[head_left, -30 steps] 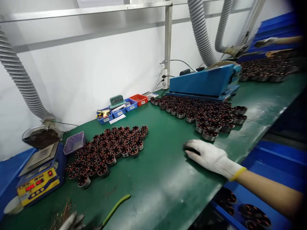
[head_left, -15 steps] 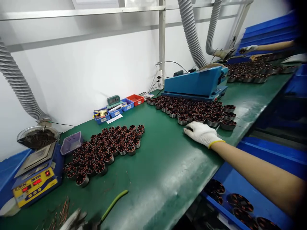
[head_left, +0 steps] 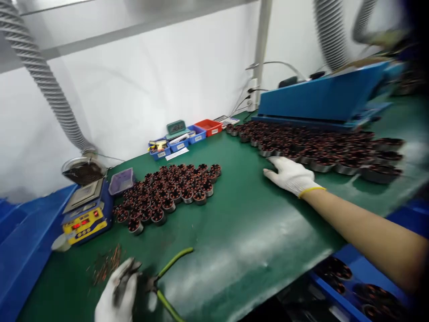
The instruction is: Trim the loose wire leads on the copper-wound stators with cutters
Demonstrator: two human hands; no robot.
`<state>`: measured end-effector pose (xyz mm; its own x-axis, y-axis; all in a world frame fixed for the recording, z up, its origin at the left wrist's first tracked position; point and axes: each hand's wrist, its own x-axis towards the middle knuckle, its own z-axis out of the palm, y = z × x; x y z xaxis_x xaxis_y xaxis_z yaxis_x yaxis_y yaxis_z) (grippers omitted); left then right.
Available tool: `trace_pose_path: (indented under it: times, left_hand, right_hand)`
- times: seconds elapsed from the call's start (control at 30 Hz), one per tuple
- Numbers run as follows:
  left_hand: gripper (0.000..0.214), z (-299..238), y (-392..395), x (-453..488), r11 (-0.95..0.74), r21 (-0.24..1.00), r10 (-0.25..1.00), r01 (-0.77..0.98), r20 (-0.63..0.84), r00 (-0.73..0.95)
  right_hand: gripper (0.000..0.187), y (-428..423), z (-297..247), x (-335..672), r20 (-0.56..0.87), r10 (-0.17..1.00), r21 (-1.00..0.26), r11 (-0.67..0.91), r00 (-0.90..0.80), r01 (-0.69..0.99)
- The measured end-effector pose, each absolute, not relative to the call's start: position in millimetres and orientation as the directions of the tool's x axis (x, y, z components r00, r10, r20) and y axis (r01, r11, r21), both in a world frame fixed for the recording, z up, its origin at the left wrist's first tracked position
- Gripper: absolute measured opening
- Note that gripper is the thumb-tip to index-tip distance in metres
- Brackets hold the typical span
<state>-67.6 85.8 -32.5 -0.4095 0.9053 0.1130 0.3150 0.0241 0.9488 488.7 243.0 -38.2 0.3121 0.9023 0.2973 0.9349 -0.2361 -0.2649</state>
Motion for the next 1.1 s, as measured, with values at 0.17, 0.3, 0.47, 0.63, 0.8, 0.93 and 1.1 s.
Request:
trace_pose_path:
  times: [0.17,0.3,0.47,0.63,0.8,0.93,1.1]
  left_hand:
    - [0.054,-22,78,-51,-0.071,0.919,0.901,0.387,0.225,-0.370]
    - [0.047,-15,77,-44,-0.133,0.919,0.899,0.372,0.270,-0.346]
    - [0.043,-11,77,-43,-0.191,0.908,0.892,0.372,0.318,-0.320]
    - [0.046,-18,78,-45,-0.229,0.920,0.886,0.319,0.332,-0.322]
    - [0.083,-20,59,-51,-0.436,0.869,0.859,0.235,0.480,-0.179]
    - [0.143,-22,19,-58,-0.475,0.811,0.879,0.342,0.458,0.136]
    - [0.131,-33,-10,-68,-0.363,0.629,0.922,0.687,0.349,0.168]
  right_hand:
    - [0.078,215,-44,389,0.385,0.922,-0.240,0.130,-0.029,0.962]
    - [0.075,211,-43,311,0.428,0.888,-0.217,0.281,-0.168,0.935]
    - [0.035,230,-38,269,0.453,0.863,-0.205,0.344,-0.223,0.916]
    - [0.014,213,-20,272,0.534,0.789,-0.192,0.461,-0.302,0.866]
    - [0.012,124,-5,220,0.757,0.396,-0.162,0.884,-0.520,0.438]
    - [0.006,64,-15,151,0.640,0.385,-0.182,0.917,-0.665,0.356]
    - [0.026,58,-27,139,0.581,0.458,-0.281,0.889,-0.672,0.362]
